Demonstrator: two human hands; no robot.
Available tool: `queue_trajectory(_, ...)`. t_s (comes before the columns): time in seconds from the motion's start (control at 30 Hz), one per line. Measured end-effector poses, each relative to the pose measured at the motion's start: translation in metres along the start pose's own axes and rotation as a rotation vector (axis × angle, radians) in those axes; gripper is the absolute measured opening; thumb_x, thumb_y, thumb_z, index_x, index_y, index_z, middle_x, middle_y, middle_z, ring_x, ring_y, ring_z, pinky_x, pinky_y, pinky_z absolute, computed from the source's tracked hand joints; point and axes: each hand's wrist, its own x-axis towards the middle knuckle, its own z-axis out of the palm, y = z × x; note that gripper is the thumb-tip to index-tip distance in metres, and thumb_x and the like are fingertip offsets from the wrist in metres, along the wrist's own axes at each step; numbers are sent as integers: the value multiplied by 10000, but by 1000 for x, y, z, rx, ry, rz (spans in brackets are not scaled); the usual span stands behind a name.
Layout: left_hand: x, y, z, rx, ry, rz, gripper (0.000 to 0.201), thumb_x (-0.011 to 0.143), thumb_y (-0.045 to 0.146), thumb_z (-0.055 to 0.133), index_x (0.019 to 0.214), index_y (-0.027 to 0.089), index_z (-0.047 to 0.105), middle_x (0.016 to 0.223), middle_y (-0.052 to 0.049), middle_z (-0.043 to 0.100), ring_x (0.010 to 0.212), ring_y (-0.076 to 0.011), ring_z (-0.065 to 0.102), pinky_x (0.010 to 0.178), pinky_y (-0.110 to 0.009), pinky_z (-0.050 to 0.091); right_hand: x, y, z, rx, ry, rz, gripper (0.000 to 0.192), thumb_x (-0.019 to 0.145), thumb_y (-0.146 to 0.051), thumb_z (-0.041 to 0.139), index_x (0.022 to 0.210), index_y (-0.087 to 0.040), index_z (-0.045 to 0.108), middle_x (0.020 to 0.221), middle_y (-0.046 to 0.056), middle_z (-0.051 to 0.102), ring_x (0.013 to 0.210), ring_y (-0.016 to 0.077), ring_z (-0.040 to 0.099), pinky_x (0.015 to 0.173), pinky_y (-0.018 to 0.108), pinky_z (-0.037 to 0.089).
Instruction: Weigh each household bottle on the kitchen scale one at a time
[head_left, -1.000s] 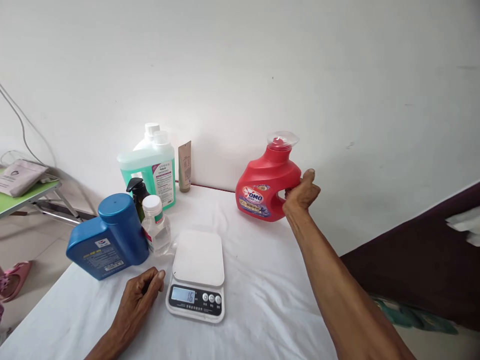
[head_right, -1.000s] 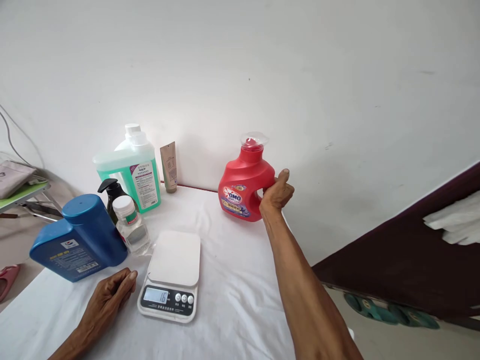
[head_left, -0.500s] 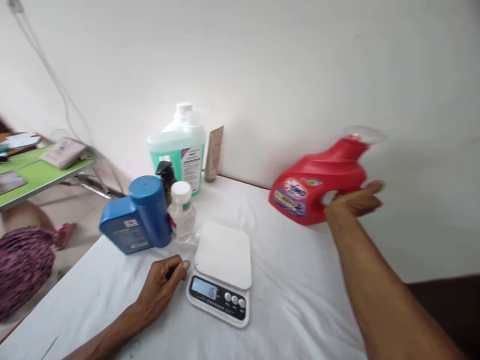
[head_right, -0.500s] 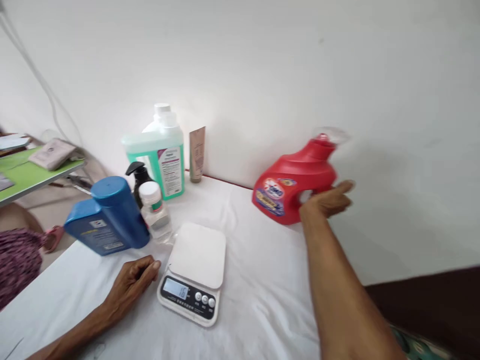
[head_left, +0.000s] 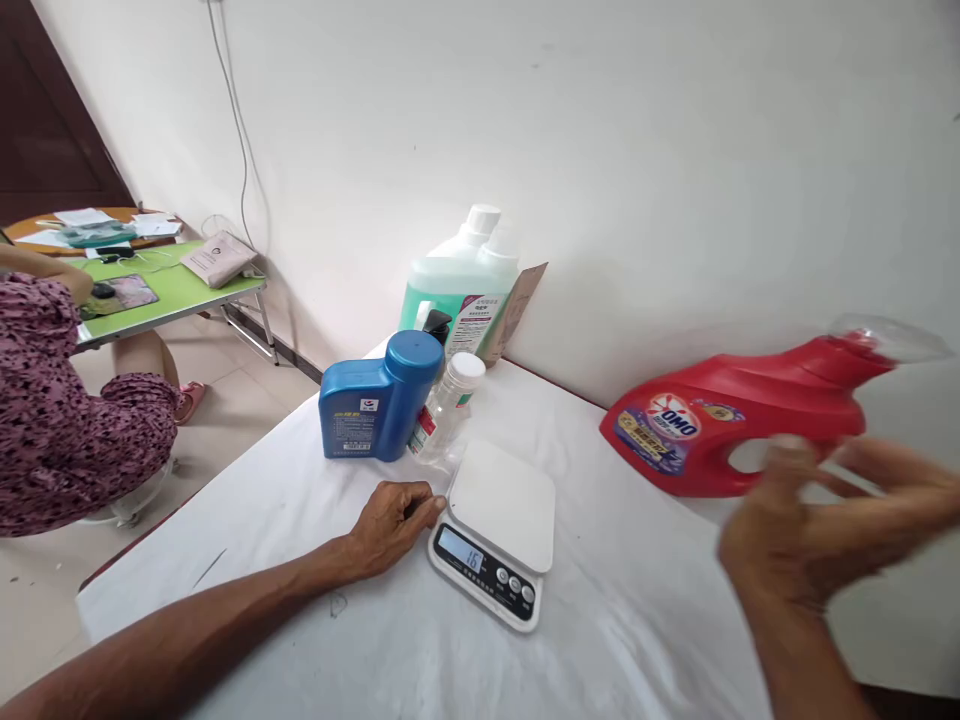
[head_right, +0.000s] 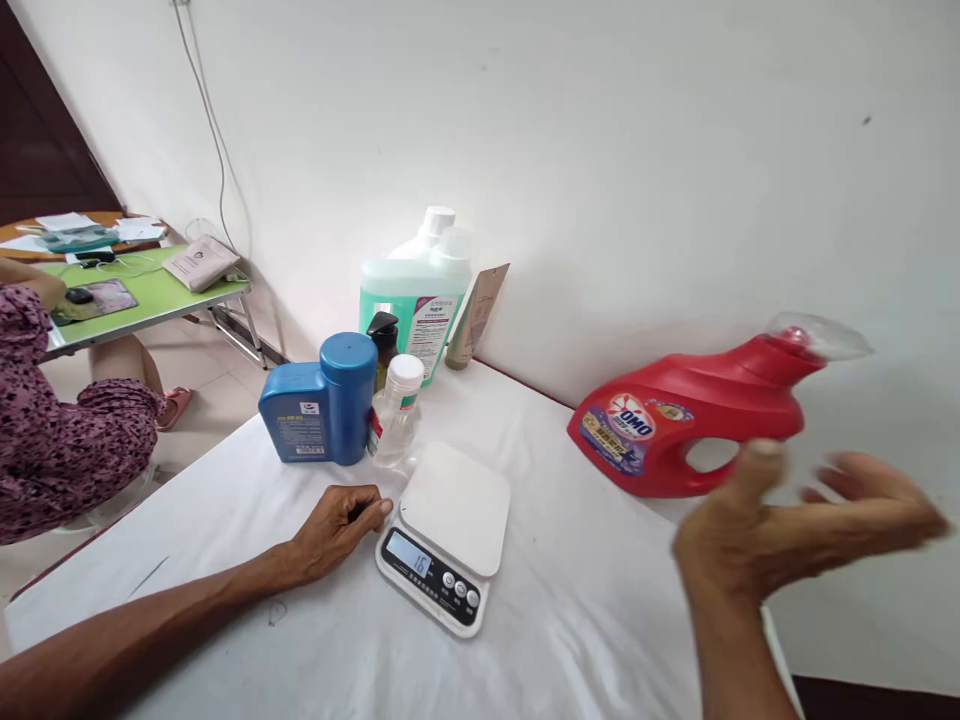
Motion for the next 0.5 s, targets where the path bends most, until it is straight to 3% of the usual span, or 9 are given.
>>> queue_trajectory(0.07, 0, -1, 0, 0, 6, 28, 508, 1028, 525, 475, 640, 200, 432, 613, 40, 381, 612, -117, 331, 588, -282, 272, -40, -29, -8, 60, -250, -181, 564, 798, -754, 721, 1094, -296, 576, 1314, 202, 636, 1198, 397, 627, 1017, 665, 487)
queue_trajectory(0.17, 1, -3, -1, -3, 17, 43, 498, 1016, 526, 476, 643, 196, 473, 602, 35, 430, 602, -118, 366, 587, -279, 289, -98, -73, 2, 144, -770, -170, 681, 781, -744, 784, 1234, -272, 595, 1313, 129, 664, 1211, 358, 639, 1059, 630, 499)
queue_trajectory(0.23, 1, -4, -2, -1, 24, 45, 480, 1005, 518, 479, 649, 195, 492, 612, 21, 498, 602, -123, 415, 598, -282, 314, -128, -98, 16, 180, -995, -162, 817, 730, -707, 860, 1348, -271, 552, 1407, 139, 644, 1311, 357, 606, 1116, 601, 480)
queue_trajectory(0.37, 3, -8, -2, 11, 22, 38, 444, 992, 498, 468, 663, 200, 491, 648, -3, 569, 616, -135, 474, 635, -297, 347, -160, -125, 45, 198, -1130, -155, 914, 701, -635, 907, 1418, -253, 489, 1479, 170, 618, 1379, 367, 580, 1146, 578, 465)
queue_trajectory(0.5, 5, -12, -3, 30, -1, 39, 440, 993, 503, 446, 669, 206, 462, 647, 2, 532, 624, -137, 455, 649, -304, 337, -169, -127, 60, 172, -1177, -56, 684, 725, -603, 860, 1212, -245, 540, 1249, 130, 743, 1118, 342, 709, 958, 510, 561)
